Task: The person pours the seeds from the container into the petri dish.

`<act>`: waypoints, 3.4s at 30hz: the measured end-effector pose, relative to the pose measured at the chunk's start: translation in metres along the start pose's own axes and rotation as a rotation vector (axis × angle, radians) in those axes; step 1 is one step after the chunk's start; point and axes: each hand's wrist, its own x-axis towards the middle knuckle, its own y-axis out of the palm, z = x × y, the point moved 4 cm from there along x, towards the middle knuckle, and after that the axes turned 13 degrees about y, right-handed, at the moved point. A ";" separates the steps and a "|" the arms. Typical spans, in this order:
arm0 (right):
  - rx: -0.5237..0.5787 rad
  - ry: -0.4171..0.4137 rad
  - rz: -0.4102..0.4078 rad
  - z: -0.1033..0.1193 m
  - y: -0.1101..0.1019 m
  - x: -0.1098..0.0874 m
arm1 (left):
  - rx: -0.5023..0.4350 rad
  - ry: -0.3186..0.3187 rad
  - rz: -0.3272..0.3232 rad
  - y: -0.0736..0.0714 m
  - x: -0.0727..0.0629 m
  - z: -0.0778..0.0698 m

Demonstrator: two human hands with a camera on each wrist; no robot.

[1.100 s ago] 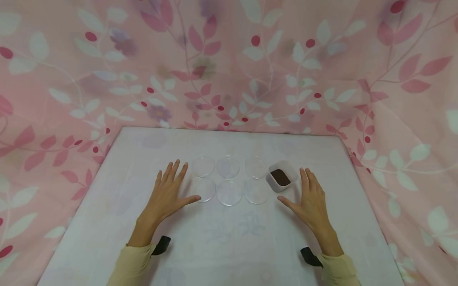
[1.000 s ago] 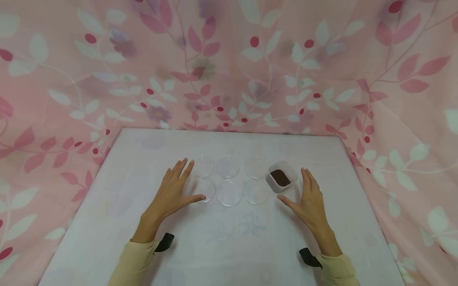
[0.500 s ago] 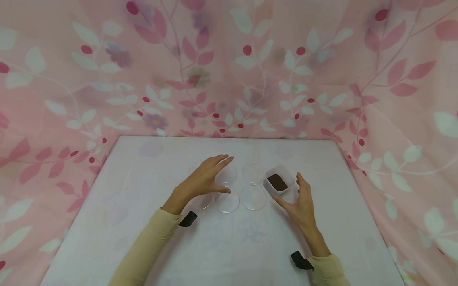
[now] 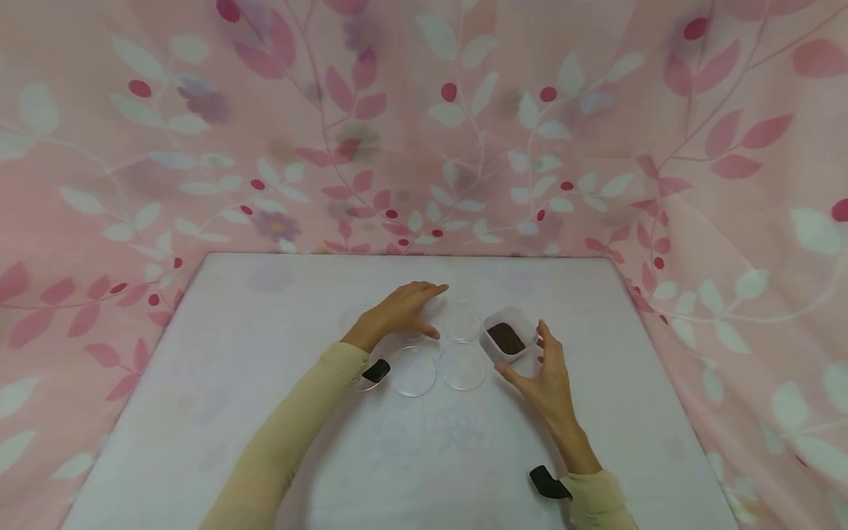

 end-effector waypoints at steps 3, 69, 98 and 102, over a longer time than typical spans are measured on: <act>-0.006 0.014 0.023 0.001 0.004 0.000 | -0.020 0.001 0.034 0.007 0.009 0.006; 0.296 0.374 0.009 -0.019 0.039 0.008 | -0.107 0.043 0.014 0.033 0.028 0.016; -0.113 -0.044 -0.042 0.017 0.009 0.063 | -0.112 0.026 0.041 0.033 0.031 0.016; -0.169 -0.078 -0.026 0.020 0.009 0.067 | -0.119 0.023 0.041 0.033 0.031 0.016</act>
